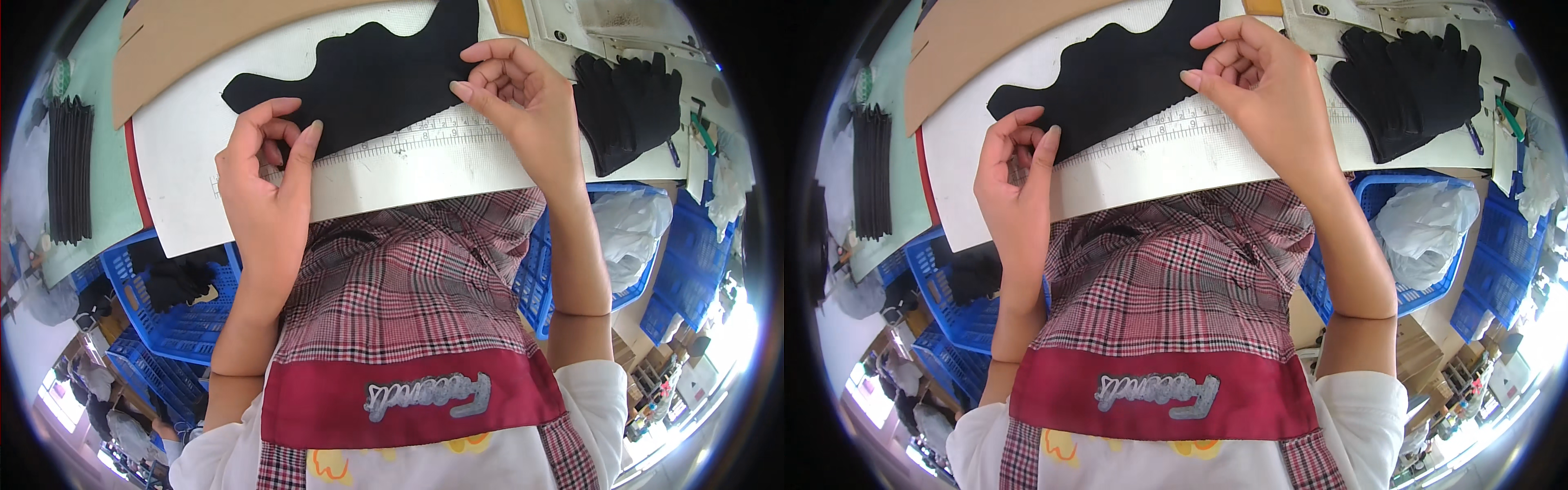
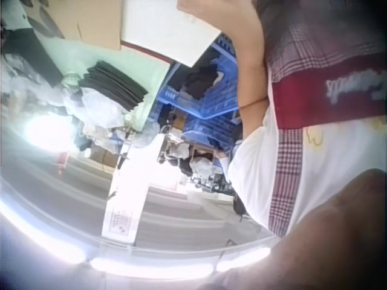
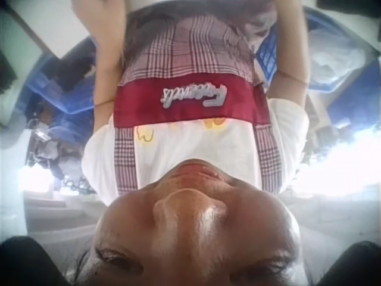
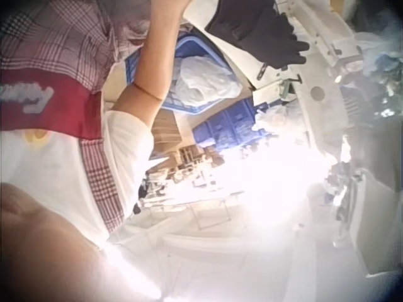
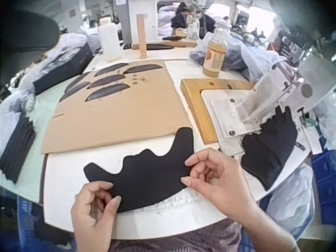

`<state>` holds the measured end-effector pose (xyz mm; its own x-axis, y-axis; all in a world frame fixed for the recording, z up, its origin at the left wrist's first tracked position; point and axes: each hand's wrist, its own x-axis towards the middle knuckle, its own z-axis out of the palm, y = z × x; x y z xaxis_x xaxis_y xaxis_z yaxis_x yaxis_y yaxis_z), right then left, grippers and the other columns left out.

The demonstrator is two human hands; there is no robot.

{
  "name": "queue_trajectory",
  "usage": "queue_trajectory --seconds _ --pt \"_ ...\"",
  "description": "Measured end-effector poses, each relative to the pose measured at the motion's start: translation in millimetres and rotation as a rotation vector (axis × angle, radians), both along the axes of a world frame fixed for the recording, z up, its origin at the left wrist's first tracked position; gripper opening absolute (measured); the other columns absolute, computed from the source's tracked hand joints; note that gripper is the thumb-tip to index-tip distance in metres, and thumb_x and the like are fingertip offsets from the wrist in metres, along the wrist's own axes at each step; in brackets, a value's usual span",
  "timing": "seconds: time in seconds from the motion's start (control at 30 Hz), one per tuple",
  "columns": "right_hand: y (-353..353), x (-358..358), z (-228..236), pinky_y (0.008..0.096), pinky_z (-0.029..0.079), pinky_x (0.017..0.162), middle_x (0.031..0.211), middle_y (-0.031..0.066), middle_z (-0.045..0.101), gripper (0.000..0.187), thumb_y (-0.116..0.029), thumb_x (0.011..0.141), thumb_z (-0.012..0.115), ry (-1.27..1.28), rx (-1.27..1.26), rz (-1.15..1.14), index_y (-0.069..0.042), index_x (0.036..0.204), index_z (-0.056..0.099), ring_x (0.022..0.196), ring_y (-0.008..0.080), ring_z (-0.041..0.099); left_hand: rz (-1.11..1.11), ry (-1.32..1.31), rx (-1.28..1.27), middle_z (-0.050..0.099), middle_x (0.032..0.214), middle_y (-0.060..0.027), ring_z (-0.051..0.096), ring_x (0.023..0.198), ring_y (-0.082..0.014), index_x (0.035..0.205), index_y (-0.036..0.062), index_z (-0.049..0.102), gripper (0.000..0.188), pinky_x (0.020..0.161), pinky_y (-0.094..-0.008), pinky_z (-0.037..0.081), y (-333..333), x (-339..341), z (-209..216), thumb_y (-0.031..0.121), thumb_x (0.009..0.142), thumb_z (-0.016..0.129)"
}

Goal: The person aligns black fabric pieces on a white cutting mat using a ruler and a cardboard template. They repeatedly pick up a fabric piece, position it against the ruler, and place it on the template to ensure correct sizing before moving it to a stack on the right.

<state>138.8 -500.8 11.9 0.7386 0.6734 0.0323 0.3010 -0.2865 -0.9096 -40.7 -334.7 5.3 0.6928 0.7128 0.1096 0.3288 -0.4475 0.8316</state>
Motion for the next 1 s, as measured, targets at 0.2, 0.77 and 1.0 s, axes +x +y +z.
queue_trajectory --seconds 0.2,0.77,1.0 --pt "-1.1 -2.0 -6.0 0.0169 0.038 0.057 0.071 -0.0041 0.061 0.024 -0.003 0.078 0.076 -0.035 0.061 -0.032 -0.001 0.100 0.066 0.061 0.0012 0.048 0.003 0.036 0.036 0.058 0.072 0.0009 0.040 0.067 -0.0115 0.105 0.0065 0.064 0.025 0.068 -0.0277 0.036 -2.1 3.9 3.1 0.010 0.083 0.074" --pt "-1.1 -5.1 -4.6 0.0176 0.042 0.067 0.078 -0.0034 0.062 0.023 -0.004 0.081 0.074 -0.076 -0.011 -0.029 -0.002 0.102 0.066 0.072 0.0024 0.056 -0.019 0.041 0.077 0.056 0.076 0.0020 0.041 0.067 -0.0059 0.107 0.0036 0.064 0.024 0.062 -0.0199 0.034 -1.6 5.4 5.1 0.008 0.085 0.073" --pt "1.1 -7.9 0.3 0.0172 0.041 0.066 0.076 -0.0038 0.062 0.024 -0.004 0.080 0.074 -0.062 -0.016 -0.044 -0.002 0.102 0.066 0.071 0.0017 0.055 -0.009 0.059 0.112 0.056 0.075 0.0031 0.039 0.066 -0.0052 0.107 0.0048 0.065 0.024 0.061 -0.0202 0.032 -3.3 6.7 6.7 0.007 0.084 0.074"
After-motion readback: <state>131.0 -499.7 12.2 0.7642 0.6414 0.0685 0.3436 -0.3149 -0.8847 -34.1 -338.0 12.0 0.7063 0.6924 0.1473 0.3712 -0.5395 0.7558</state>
